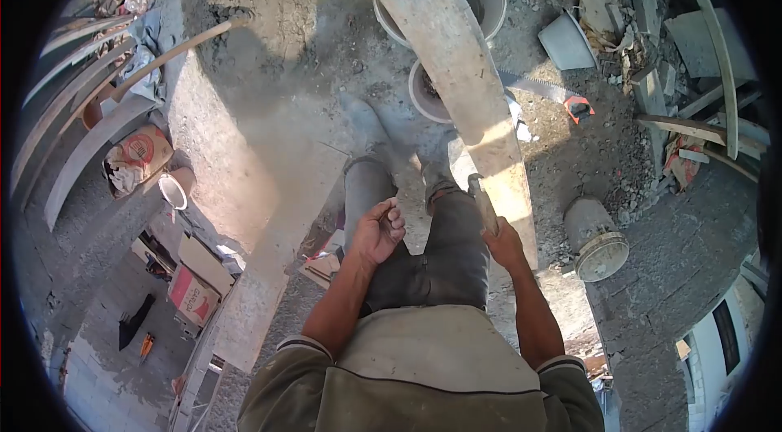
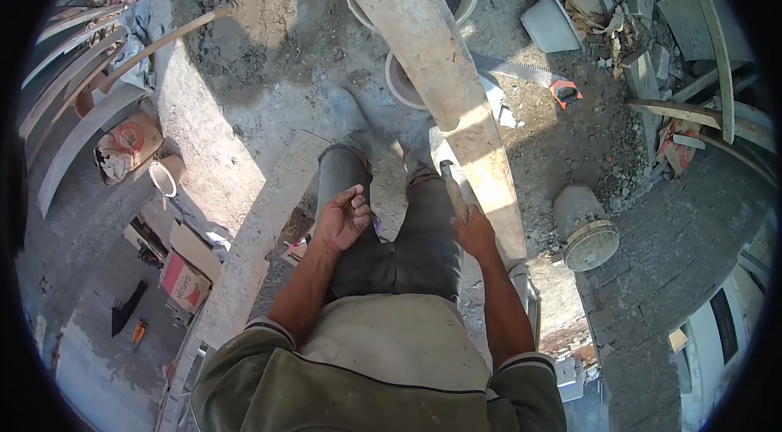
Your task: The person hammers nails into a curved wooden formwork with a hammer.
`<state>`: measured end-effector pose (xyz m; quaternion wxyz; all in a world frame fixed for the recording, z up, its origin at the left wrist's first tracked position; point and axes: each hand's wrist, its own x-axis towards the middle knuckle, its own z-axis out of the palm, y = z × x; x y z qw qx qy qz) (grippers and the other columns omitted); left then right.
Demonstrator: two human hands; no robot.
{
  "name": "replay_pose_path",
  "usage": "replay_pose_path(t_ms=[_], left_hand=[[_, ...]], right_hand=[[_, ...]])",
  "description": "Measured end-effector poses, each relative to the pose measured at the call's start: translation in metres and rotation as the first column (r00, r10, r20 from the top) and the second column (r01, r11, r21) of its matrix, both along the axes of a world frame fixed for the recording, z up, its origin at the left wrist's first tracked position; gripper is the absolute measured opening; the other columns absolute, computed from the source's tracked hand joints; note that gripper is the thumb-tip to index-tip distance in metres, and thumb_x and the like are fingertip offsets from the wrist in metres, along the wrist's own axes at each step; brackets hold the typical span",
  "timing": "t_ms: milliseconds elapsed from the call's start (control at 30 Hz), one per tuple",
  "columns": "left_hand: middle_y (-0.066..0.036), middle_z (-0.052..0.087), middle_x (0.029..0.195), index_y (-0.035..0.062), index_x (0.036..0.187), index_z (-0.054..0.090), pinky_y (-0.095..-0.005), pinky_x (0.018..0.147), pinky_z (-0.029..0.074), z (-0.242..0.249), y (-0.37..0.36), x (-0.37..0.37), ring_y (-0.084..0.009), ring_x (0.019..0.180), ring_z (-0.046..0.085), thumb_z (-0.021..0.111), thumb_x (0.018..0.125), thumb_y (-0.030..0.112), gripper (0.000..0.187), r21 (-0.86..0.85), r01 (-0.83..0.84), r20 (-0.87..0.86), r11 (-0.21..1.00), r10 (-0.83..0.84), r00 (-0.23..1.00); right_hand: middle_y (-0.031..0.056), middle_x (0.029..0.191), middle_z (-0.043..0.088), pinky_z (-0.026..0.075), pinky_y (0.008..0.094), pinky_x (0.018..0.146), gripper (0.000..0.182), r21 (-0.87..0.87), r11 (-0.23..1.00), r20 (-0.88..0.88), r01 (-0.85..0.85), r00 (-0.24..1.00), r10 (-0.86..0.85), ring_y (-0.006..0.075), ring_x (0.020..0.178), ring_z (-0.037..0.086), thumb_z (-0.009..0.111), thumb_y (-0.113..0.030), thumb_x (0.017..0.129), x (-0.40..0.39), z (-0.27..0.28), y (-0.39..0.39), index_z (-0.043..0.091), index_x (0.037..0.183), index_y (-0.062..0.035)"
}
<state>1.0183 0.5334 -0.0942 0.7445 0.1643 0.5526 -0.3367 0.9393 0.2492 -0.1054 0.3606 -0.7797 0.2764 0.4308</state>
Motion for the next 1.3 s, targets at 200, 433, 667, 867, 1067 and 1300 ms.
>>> replay_pose_path(t_ms=[200, 433, 667, 867, 1067, 1300], left_hand=[[0.001, 0.053, 0.076, 0.0094, 0.097, 0.055, -0.0254, 0.056, 0.042, -0.004, -0.013, -0.080, -0.0136, 0.068, 0.051, 0.053, 0.094, 0.020, 0.012, -0.063, -0.028, -0.011, 0.998, 0.028, 1.000], [0.001, 0.054, 0.080, 0.0107, 0.103, 0.051, -0.0272, 0.058, 0.045, -0.055, -0.012, -0.183, -0.0131, 0.069, 0.054, 0.049, 0.094, 0.015, 0.010, 0.142, -0.039, -0.154, 0.989, 0.061, 0.986], [0.002, 0.053, 0.079, 0.0120, 0.101, 0.052, -0.0293, 0.063, 0.046, -0.081, 0.008, -0.249, -0.0127, 0.068, 0.054, 0.048, 0.092, 0.018, 0.011, 0.445, -0.142, -0.163, 0.884, 0.236, 0.958], [0.000, 0.049, 0.076, 0.0122, 0.085, 0.051, -0.0289, 0.056, 0.037, -0.074, 0.049, -0.255, -0.0115, 0.062, 0.045, 0.050, 0.094, 0.025, 0.015, 0.476, -0.433, 0.096, 0.766, 0.444, 0.891], [0.004, 0.036, 0.058, 0.0147, 0.065, 0.041, -0.0226, 0.041, 0.022, -0.075, 0.059, -0.282, -0.0065, 0.045, 0.030, 0.049, 0.096, 0.038, 0.039, 0.634, -0.118, -0.030, 0.764, 0.177, 0.984], [0.005, 0.033, 0.052, 0.0137, 0.069, 0.045, -0.0213, 0.037, 0.022, -0.095, 0.034, -0.346, -0.0056, 0.040, 0.030, 0.053, 0.094, 0.038, 0.036, 0.699, -0.024, -0.333, 0.715, 0.356, 0.873]], right_hand=[[0.0287, 0.092, 0.063, 0.048, 0.0453, 0.078, 0.044, -0.042, 0.965, -0.322, -0.258, 0.918, 0.232, 0.0407, 0.091, 0.062, 0.064, -0.029, 0.077, -0.063, -0.043, -0.014, 0.056, 0.101, 0.0072], [0.0287, 0.098, 0.063, 0.047, 0.0483, 0.083, 0.048, -0.057, 0.930, -0.244, -0.363, 0.908, 0.339, 0.0429, 0.097, 0.060, 0.059, -0.039, 0.085, -0.062, -0.095, 0.034, 0.054, 0.105, 0.0044], [0.0299, 0.089, 0.062, 0.047, 0.0465, 0.077, 0.047, -0.008, 0.901, -0.006, -0.434, 0.901, 0.434, 0.0442, 0.089, 0.061, 0.059, -0.039, 0.085, -0.063, -0.123, 0.099, 0.056, 0.099, 0.0054], [0.0283, 0.095, 0.063, 0.047, 0.0497, 0.082, 0.046, -0.052, 0.675, 0.015, -0.736, 0.675, 0.737, 0.0443, 0.094, 0.061, 0.057, -0.038, 0.086, -0.067, -0.139, 0.125, 0.055, 0.105, 0.0036], [0.0248, 0.099, 0.064, 0.047, 0.0488, 0.083, 0.044, -0.148, 0.626, -0.123, -0.766, 0.642, 0.757, 0.0406, 0.096, 0.061, 0.056, -0.037, 0.086, -0.032, -0.238, 0.168, 0.053, 0.105, 0.0020], [0.0206, 0.131, 0.046, 0.035, 0.0548, 0.096, 0.059, -0.224, 0.819, 0.311, -0.528, 0.758, 0.573, 0.0367, 0.124, 0.042, 0.061, -0.034, 0.084, 0.001, -0.294, 0.186, 0.041, 0.130, -0.0015]])
